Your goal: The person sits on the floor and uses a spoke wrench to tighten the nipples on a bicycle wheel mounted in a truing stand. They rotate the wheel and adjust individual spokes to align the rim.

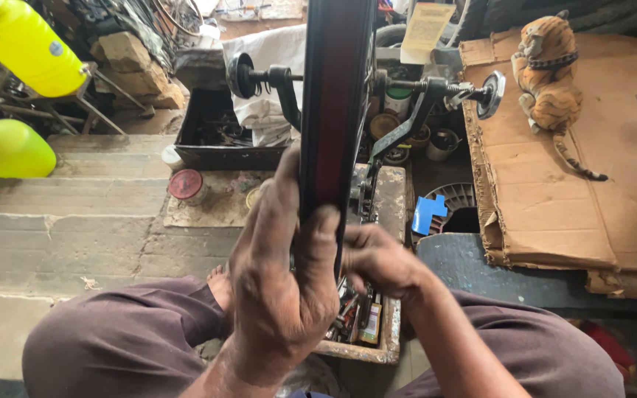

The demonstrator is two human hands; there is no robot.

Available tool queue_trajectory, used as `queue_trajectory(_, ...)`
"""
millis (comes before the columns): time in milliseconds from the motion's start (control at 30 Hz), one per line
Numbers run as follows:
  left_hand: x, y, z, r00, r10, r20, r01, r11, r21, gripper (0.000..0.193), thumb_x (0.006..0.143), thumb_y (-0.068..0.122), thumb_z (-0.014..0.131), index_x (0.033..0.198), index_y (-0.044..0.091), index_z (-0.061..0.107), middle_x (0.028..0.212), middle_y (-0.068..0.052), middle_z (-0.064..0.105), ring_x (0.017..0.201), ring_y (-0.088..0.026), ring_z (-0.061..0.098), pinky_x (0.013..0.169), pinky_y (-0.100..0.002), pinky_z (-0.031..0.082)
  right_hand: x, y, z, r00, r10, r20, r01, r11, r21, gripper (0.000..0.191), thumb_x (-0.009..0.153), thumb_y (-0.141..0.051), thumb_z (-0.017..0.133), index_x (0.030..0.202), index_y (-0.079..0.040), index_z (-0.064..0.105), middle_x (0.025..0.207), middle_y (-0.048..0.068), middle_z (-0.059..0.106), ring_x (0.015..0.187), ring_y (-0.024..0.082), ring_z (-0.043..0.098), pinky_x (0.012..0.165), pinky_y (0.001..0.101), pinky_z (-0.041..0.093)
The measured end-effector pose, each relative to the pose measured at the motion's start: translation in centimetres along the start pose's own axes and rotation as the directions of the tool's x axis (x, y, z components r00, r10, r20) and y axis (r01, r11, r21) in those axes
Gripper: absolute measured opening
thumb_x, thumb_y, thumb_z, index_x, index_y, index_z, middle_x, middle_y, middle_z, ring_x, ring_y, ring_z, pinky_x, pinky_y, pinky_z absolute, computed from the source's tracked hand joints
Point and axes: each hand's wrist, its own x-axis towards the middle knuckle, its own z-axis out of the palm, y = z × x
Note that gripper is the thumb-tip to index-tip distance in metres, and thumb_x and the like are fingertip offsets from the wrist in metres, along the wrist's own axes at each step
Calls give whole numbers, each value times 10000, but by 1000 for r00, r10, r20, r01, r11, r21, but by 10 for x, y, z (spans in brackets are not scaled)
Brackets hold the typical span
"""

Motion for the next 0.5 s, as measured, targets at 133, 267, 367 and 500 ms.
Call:
queue_trajectory(133, -30, -9, 6, 1000, 16, -2, -16, 1000, -6, 444, 1132, 150, 531, 1520, -41, 431, 1193, -188, 656, 1060, -301, 701, 879, -387, 594, 5, 0, 28, 909, -15, -416, -208, 849, -485, 233, 925, -107, 634, 1108, -72, 774, 751, 69, 744, 510, 121, 621, 452, 266, 526)
queue_trajectory(267, -41, -14, 7, 1000, 14, 2, -14, 1000, -8, 436, 1132, 158, 554, 1519, -13, 448, 1185, -177, 659, 1020, -279, 710, 827, -359, 593, 1, 12, 48, 807, -541, -238, -28, 368, -930, 252, 864, -134, 773, 1098, -40, 767, 824, 136, 753, 720, 103, 716, 629, 302, 518)
queue_trajectory(367, -24, -11, 0, 1000, 5, 15, -4, 1000, -24, 443, 1141, 166, 528, 1536, -12, 433, 1231, -163, 672, 988, -226, 715, 806, -323, 595, -4, 12, 33, 911, -367, -190, 136, 701, -700, 200, 890, -97, 747, 1050, 23, 744, 815, 90, 748, 697, 88, 700, 592, 269, 532)
queue_trajectory(500, 7, -1, -7, 998, -59, 34, 61, 998, -35, 453, 1128, 179, 550, 1532, -11, 475, 1135, -119, 680, 862, -160, 685, 722, -280, 573, -3, 12, 5, 988, -29, 152, 16, 996, 87, 198, 944, -56, 741, 1078, 85, 705, 800, 82, 716, 560, 102, 628, 493, 241, 476)
